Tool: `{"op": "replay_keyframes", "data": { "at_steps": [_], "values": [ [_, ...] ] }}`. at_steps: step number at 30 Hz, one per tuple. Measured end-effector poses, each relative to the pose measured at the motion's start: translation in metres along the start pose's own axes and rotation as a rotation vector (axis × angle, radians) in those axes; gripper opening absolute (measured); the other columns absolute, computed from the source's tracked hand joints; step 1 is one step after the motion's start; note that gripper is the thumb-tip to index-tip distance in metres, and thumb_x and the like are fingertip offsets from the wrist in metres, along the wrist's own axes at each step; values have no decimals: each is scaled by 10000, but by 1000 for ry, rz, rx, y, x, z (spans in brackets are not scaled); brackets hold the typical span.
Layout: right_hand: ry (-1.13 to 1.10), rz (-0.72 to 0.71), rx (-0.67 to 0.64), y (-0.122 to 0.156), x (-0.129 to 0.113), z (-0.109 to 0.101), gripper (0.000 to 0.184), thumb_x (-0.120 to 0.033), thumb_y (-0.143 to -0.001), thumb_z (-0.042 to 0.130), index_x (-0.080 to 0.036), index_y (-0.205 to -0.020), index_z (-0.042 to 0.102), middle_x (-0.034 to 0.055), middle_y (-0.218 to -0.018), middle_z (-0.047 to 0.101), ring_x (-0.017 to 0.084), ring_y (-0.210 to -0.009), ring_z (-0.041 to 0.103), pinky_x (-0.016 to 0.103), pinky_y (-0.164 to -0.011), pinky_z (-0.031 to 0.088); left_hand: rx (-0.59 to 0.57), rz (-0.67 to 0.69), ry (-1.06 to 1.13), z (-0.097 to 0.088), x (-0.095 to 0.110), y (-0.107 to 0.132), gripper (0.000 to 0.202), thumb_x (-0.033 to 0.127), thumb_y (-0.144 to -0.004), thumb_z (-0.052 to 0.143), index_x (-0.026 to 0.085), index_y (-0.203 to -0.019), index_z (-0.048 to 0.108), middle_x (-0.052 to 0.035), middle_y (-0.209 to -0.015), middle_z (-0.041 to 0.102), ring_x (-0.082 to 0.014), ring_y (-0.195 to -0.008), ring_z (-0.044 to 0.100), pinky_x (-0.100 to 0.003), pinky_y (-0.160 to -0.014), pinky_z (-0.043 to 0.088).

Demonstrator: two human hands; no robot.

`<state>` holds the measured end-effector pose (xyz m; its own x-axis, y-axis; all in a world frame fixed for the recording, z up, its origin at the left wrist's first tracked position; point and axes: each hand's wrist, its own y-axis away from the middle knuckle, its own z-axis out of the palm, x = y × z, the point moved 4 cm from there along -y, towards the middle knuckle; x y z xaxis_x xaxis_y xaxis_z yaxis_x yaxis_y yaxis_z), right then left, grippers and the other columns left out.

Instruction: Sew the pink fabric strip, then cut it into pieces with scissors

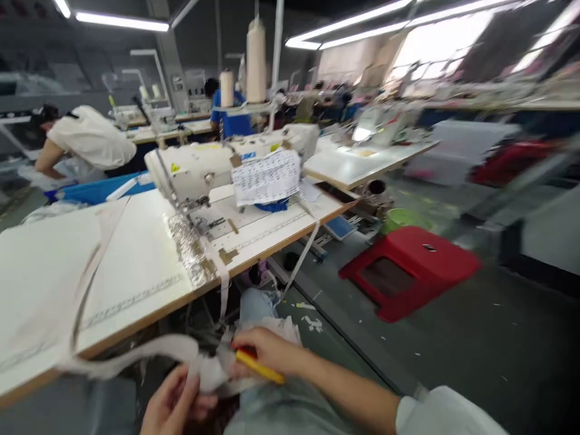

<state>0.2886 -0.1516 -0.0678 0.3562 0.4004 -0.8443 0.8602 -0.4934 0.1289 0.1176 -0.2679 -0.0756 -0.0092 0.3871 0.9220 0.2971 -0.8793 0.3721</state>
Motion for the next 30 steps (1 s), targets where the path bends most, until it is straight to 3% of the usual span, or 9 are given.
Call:
{"op": "replay_keyframes", "data": {
  "at_steps": [2,7,13,17,24,30],
  "values": [
    [-99,-80,-27,1,-8,-3,390,-534,-832,554,-175,-703,474,-54,-651,398,99,-609,366,206,-530,305,-26,-10,120,7,5,1,543,664,-633,707,188,-890,663,-26,-627,687,-220,-565,675,-294,-536,550],
    [-127,-84,-203,-8,-9,-2,485,-629,-868,440,-195,-661,375,-49,-625,326,106,-587,312,217,-490,255,-22,-21,221,3,11,-3,481,613,-709,675,155,-823,585,-6,-508,616,-144,-450,607,-187,-397,430],
    [-34,-34,-380,-19,-6,11,476,-626,-856,437,-203,-656,348,-48,-614,320,106,-566,300,222,-476,235,-14,-103,317,-3,1,4,497,579,-686,718,140,-877,586,-68,-780,712,-188,-679,705,-221,-549,543],
    [-20,-30,-467,-27,-3,16,485,-630,-856,449,-202,-653,345,-50,-618,305,102,-565,292,221,-476,228,11,-158,354,-4,-9,3,507,568,-662,743,122,-851,596,-83,-762,715,-207,-685,713,-222,-553,544],
    [52,-6,-523,-33,-3,17,515,-655,-837,471,-203,-636,328,-50,-604,315,104,-551,306,229,-484,205,40,-171,396,-6,-18,4,462,537,-681,737,116,-819,609,-72,-628,692,-201,-576,693,-198,-473,483],
    [276,-11,-422,-31,-3,17,498,-642,-840,479,-210,-642,331,-40,-569,380,123,-525,358,247,-493,210,58,-141,373,-7,-23,4,388,503,-732,705,128,-763,608,-42,-523,658,-149,-477,640,-167,-425,395]
  ]
}}
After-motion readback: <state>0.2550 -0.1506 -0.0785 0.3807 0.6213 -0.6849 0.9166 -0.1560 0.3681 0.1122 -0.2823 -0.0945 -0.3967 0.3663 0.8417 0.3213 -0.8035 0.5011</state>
